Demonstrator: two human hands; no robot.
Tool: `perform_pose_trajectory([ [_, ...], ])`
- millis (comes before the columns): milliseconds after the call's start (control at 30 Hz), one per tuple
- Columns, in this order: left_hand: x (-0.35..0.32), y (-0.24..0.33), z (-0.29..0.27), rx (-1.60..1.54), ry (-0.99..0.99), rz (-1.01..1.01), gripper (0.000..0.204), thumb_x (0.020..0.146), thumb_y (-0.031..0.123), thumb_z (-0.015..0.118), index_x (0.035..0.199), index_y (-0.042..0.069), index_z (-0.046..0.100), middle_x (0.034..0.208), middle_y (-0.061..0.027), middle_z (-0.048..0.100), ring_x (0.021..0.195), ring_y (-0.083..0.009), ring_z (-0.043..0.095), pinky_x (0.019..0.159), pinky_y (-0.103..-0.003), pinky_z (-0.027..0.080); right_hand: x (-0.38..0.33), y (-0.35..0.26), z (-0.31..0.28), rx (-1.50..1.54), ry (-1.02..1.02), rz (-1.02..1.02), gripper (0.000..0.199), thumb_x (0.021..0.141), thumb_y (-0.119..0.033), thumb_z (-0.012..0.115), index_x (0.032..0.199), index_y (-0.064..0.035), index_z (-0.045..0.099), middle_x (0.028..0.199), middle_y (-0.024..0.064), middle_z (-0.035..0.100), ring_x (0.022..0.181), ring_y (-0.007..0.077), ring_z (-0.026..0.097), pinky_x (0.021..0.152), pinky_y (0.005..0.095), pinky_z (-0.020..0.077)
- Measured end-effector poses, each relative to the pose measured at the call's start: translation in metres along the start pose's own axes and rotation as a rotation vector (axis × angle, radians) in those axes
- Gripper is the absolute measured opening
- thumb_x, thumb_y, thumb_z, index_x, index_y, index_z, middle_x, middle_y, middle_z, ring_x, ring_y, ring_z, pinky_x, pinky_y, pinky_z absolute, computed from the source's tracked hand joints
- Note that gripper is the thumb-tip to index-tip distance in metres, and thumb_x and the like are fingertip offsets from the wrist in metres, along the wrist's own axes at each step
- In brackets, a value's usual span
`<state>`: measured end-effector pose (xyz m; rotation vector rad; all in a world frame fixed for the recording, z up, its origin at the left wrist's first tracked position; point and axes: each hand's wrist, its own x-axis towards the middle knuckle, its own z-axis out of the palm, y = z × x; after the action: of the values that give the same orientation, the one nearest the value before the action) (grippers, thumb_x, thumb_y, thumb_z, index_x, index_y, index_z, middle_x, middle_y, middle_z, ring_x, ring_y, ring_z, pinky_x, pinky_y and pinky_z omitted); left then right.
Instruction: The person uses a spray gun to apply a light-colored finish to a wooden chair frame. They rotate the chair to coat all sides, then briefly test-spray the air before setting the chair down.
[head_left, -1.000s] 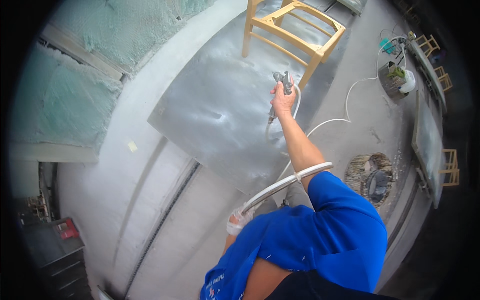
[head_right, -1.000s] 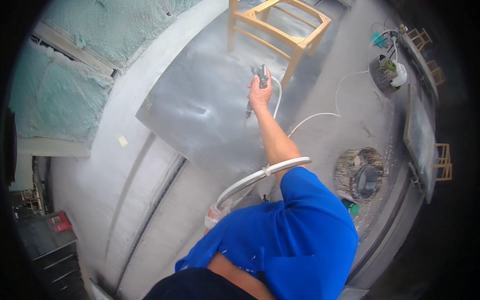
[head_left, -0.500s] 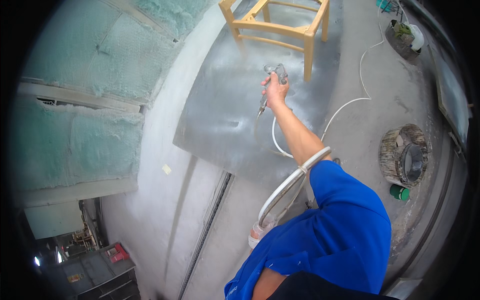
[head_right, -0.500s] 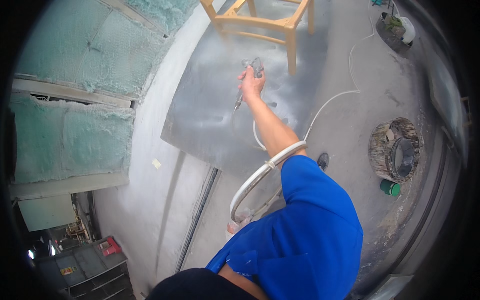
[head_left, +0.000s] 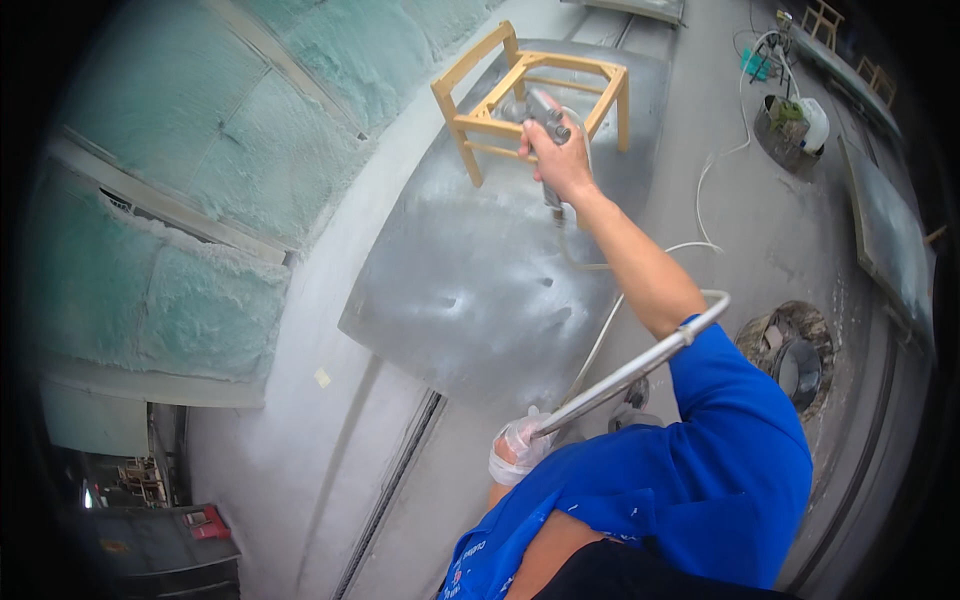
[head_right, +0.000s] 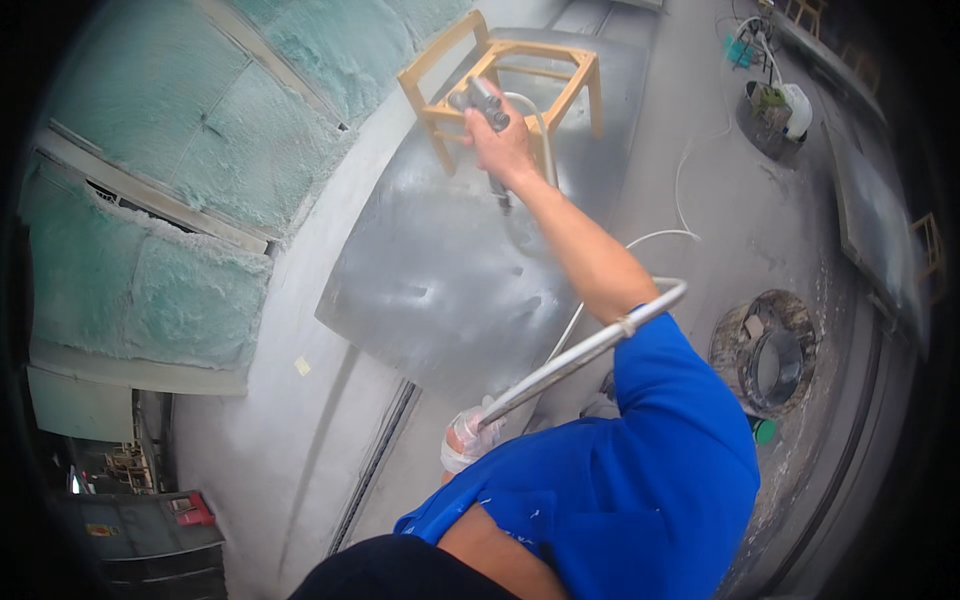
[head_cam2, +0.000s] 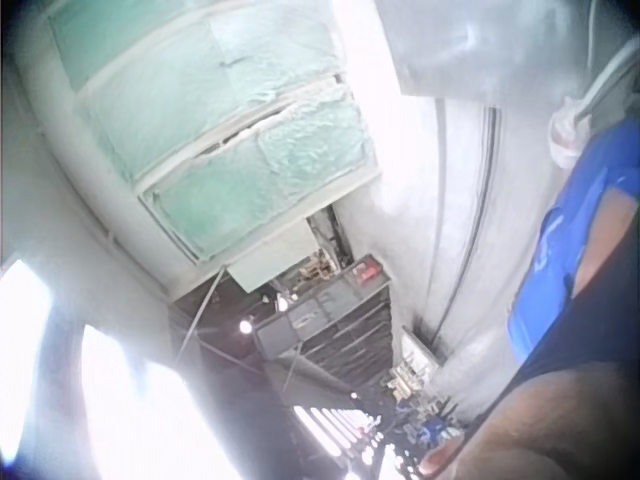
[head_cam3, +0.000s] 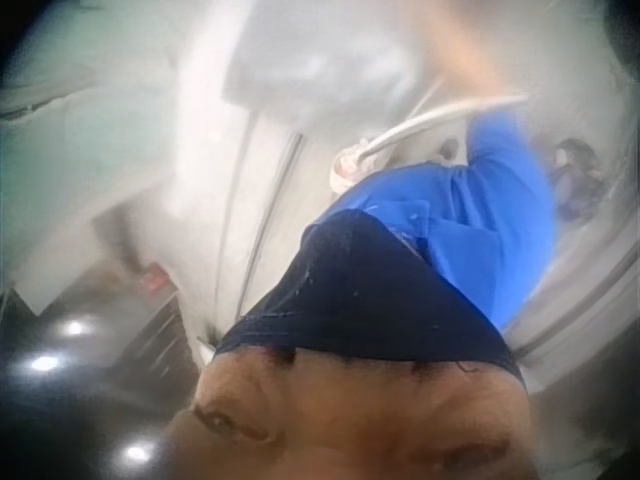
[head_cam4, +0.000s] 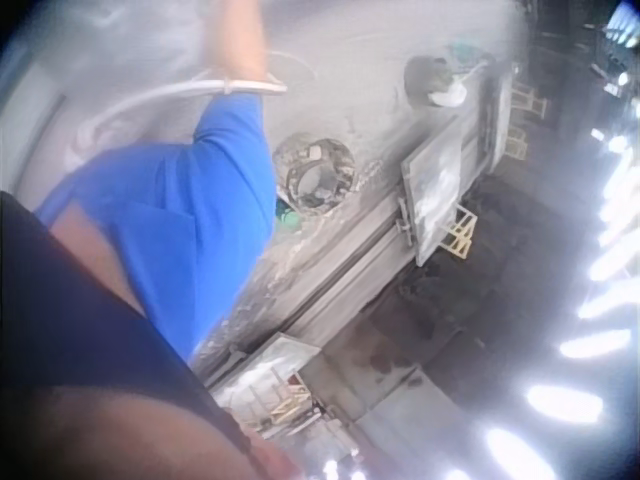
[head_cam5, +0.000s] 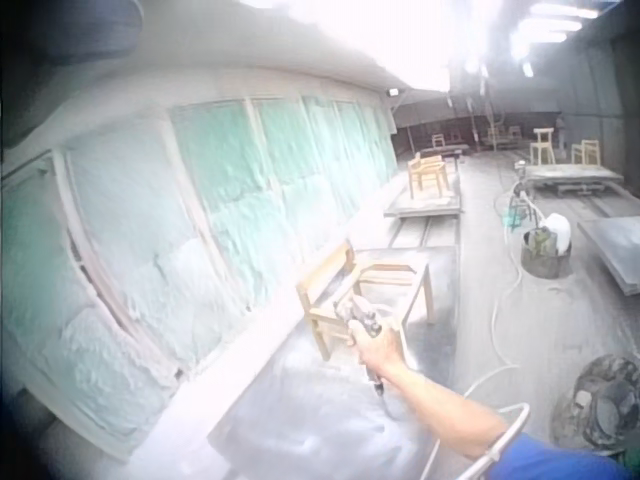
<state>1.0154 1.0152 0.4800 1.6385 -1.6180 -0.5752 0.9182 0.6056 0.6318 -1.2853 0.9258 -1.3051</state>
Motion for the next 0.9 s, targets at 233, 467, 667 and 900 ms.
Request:
perform_pose_trajectory([
  [233,0.084,0.077,0.064,-0.165,0.207,0.314,0.027,0.081,-0.009,0.074,0.101,0.010,0.074,0.092,-0.0132,0.076,0.080,-0.0353,0.074,0.072,-0.044,0.059,0.059,-0.046,-0.043,-0.520,-0.501,-0.334,0.056,0.097,-0.029,0.066,0.152,-0.0218,0.057,0.134,0.0161,0.072,0.126,0.0357,0.066,0.108,0.0427,0.0510],
  [467,0.110,0.101,0.095,-0.177,0.209,0.242,0.031,0.082,-0.009,0.071,0.107,0.009,0.076,0.091,-0.0136,0.075,0.077,-0.0325,0.073,0.070,-0.042,0.057,0.192,-0.082,0.003,-0.616,-0.534,-0.241,0.051,0.096,-0.030,0.066,0.146,-0.0213,0.063,0.097,0.0103,0.072,0.081,0.0207,0.070,0.066,0.0348,0.0571],
  [667,0.120,0.065,0.107,-0.395,0.080,-0.122,0.035,0.080,-0.007,0.069,0.110,0.008,0.077,0.086,-0.0140,0.073,0.075,-0.0327,0.070,0.066,-0.041,0.054,0.313,-0.080,-0.014,-0.850,-0.313,-0.249,0.050,0.095,-0.033,0.065,0.144,-0.0224,0.064,0.077,0.0116,0.070,0.060,0.0207,0.068,0.052,0.0357,0.0572],
  [900,0.207,0.022,0.110,-0.283,0.026,0.055,0.039,0.072,-0.004,0.073,0.108,0.011,0.078,0.091,-0.0163,0.076,0.086,-0.0383,0.074,0.076,-0.045,0.059,0.341,-0.090,-0.082,-1.038,-0.133,-0.530,0.052,0.097,-0.033,0.063,0.147,-0.0215,0.061,0.087,0.0088,0.070,0.071,0.0162,0.069,0.053,0.0334,0.0555],
])
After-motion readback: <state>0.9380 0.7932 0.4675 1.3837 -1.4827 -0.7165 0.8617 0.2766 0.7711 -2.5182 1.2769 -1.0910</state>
